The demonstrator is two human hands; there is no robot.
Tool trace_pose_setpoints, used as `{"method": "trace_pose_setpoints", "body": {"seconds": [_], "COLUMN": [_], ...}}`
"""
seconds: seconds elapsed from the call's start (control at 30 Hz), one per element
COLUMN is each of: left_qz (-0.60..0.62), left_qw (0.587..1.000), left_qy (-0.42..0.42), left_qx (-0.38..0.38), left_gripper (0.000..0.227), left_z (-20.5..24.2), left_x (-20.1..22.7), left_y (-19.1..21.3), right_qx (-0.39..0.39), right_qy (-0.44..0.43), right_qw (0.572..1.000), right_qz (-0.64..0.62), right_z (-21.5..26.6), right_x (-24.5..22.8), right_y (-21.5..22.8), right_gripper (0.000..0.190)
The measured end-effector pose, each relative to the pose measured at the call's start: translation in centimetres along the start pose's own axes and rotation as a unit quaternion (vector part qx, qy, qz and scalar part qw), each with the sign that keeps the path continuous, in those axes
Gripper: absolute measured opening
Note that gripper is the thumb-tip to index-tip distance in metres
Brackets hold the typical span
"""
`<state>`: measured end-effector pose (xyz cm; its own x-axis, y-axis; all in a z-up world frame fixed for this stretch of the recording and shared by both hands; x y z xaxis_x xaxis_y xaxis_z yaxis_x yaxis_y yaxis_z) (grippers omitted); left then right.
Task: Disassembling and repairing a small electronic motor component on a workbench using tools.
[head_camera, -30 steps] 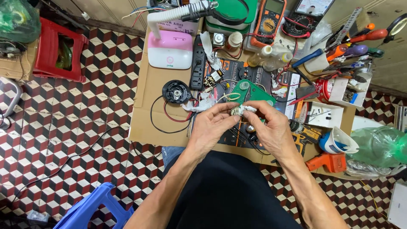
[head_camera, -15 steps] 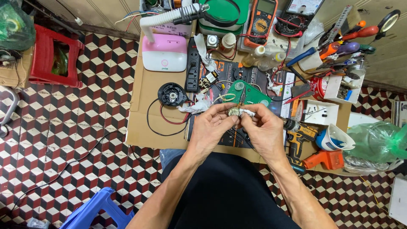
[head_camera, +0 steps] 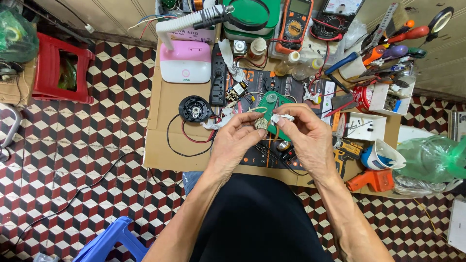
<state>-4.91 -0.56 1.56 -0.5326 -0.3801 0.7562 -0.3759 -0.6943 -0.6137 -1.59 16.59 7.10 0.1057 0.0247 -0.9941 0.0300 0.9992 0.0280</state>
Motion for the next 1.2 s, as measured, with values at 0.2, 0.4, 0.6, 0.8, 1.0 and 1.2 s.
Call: {"method": "trace_pose_setpoints", "body": {"seconds": [0.2, 0.4, 0.6, 0.8, 1.0, 1.2], "left_qz": [-0.033, -0.192, -0.11, -0.029, -0.164, -0.362], "left_qw": [0.999, 0.981, 0.994, 0.995, 0.98, 0.918], "left_qy": [0.01, -0.007, -0.028, -0.063, -0.097, -0.146], "left_qx": [0.0, 0.018, 0.002, 0.071, 0.059, 0.071], "left_gripper": [0.048, 0.047, 0.055, 0.054, 0.055, 0.06], "left_z": [0.0, 0.3, -0.4, -0.3, 0.7, 1.5], "left_x": [0.2, 1.6, 0.8, -0.4, 2.0, 3.3], "left_y": [-0.1, -0.8, -1.8, -2.5, -3.1, -2.8], "right_qx": [-0.036, -0.055, 0.052, 0.15, 0.133, 0.101], "right_qy": [-0.017, -0.02, -0.05, -0.029, 0.027, 0.04], "right_qw": [0.99, 0.968, 0.974, 0.975, 0.991, 0.994], "right_qz": [0.139, 0.244, 0.215, 0.162, -0.007, -0.013], "right_z": [-0.7, -0.8, 0.3, 1.2, 1.5, 1.5], "right_x": [-0.1, -0.3, -0.1, 1.8, 0.5, 0.0], "right_y": [-0.3, -0.4, -1.1, -1.9, -1.3, -1.1], "right_gripper": [0.017, 0.018, 0.015, 0.013, 0.01, 0.011]}}
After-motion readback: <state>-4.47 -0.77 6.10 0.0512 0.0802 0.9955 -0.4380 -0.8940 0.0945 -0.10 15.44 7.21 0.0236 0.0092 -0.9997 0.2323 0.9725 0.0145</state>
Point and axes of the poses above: each hand's wrist, its own z-axis away from the middle knuckle, its own y-axis out of the back of the hand, x = y × z, the point moved 3 cm from there along -z, towards the middle knuckle, and after that the axes turned 10 degrees about -x, right-handed, at the moved point
